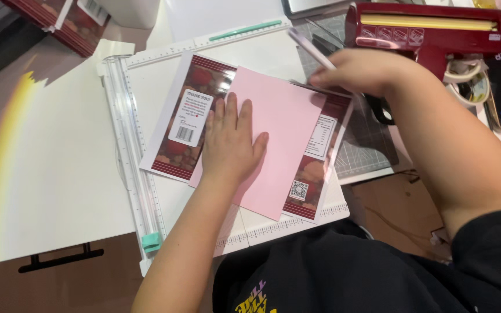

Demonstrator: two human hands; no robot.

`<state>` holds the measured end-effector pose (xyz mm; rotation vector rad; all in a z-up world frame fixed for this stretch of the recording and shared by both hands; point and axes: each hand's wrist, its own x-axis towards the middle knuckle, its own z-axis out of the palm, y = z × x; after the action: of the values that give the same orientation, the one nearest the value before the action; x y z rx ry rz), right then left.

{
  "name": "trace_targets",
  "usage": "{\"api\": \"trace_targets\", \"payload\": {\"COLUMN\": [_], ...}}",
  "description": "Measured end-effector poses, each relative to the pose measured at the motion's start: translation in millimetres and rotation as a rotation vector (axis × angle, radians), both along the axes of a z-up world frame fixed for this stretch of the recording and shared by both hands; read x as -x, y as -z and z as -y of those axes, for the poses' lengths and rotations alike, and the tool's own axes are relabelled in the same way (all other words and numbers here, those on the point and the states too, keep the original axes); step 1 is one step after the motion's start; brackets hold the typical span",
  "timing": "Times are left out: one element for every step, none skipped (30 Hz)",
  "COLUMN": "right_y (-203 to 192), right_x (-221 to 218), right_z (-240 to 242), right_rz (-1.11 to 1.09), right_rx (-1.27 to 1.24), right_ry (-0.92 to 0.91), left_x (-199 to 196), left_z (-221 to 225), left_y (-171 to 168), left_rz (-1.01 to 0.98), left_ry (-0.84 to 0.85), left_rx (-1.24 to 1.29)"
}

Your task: The person aligns a printed card over a paper sheet on a cutting mat and scores it using a tool. The person then removes a printed wrapper from a paper backing and folds it over the edge of the sheet.

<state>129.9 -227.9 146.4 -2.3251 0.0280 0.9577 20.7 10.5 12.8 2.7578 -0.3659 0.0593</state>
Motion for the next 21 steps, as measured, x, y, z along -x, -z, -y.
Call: {"api": "trace_targets", "payload": {"right_y": [-5, -10, -7, -5, -4, -10, -16, -22, -18, -15, -11, -13, -15, -17, -11, -5, 1, 0, 0, -1, 2], "right_x": [-5, -10, -15, -21, -28, -26, -24, -22, -24, -25, -28, -25, -22, -19, -20, -21, -23, -17, -11, -5, 1], "right_z": [-11, -22, -30, -38, -44, -53, -63, -74, -75, -78, -84, -83, -82, -82, -74, -65, -56, -48, -39, -30, -22], "right_rz": [0.042, 0.084, 0.083, 0.073, 0.065, 0.065, 0.094, 0.123, 0.122, 0.140, 0.163, 0.167, 0.162, 0.157, 0.161, 0.191, 0.221, 0.225, 0.218, 0.207, 0.206], "right_rx": [0.113, 0.226, 0.224, 0.149, 0.074, 0.073, 0.159, 0.245, 0.243, 0.296, 0.347, 0.344, 0.327, 0.310, 0.310, 0.239, 0.167, 0.167, 0.032, -0.103, -0.103], "right_ry": [-0.054, -0.108, -0.100, -0.126, -0.147, -0.134, -0.196, -0.257, -0.256, -0.357, -0.466, -0.474, -0.499, -0.524, -0.534, -0.477, -0.419, -0.429, -0.284, -0.136, -0.146], "left_x": [1, 1, 2, 3, 2, 2, 3, 4, 4, 4, 4, 5, 5, 6, 7, 8, 9, 9, 10, 11, 11], "left_z": [0, 0, -1, -1, 0, 0, 0, -1, 0, 0, -3, -4, -4, -5, -7, -9, -10, -14, -18, -22, -26], "left_y": [1, 2, 2, 1, 0, 0, 0, 0, 0, 1, 1, 0, -1, -2, -1, -1, -1, -8, -16, -23, -28], "left_rz": [0.038, 0.076, 0.075, 0.063, 0.052, 0.053, 0.067, 0.082, 0.081, 0.097, 0.117, 0.120, 0.145, 0.170, 0.172, 0.135, 0.099, 0.102, 0.022, -0.059, -0.059], "left_ry": [-0.007, -0.014, -0.006, -0.012, -0.013, 0.000, -0.007, -0.014, -0.013, -0.004, -0.004, -0.013, -0.015, -0.017, -0.027, -0.108, -0.189, -0.199, -0.327, -0.454, -0.463], "left_rx": [-0.004, -0.007, -0.009, -0.007, -0.004, -0.005, 0.005, 0.014, 0.013, 0.034, 0.053, 0.051, 0.069, 0.088, 0.087, 0.079, 0.071, 0.071, 0.110, 0.150, 0.152]}}
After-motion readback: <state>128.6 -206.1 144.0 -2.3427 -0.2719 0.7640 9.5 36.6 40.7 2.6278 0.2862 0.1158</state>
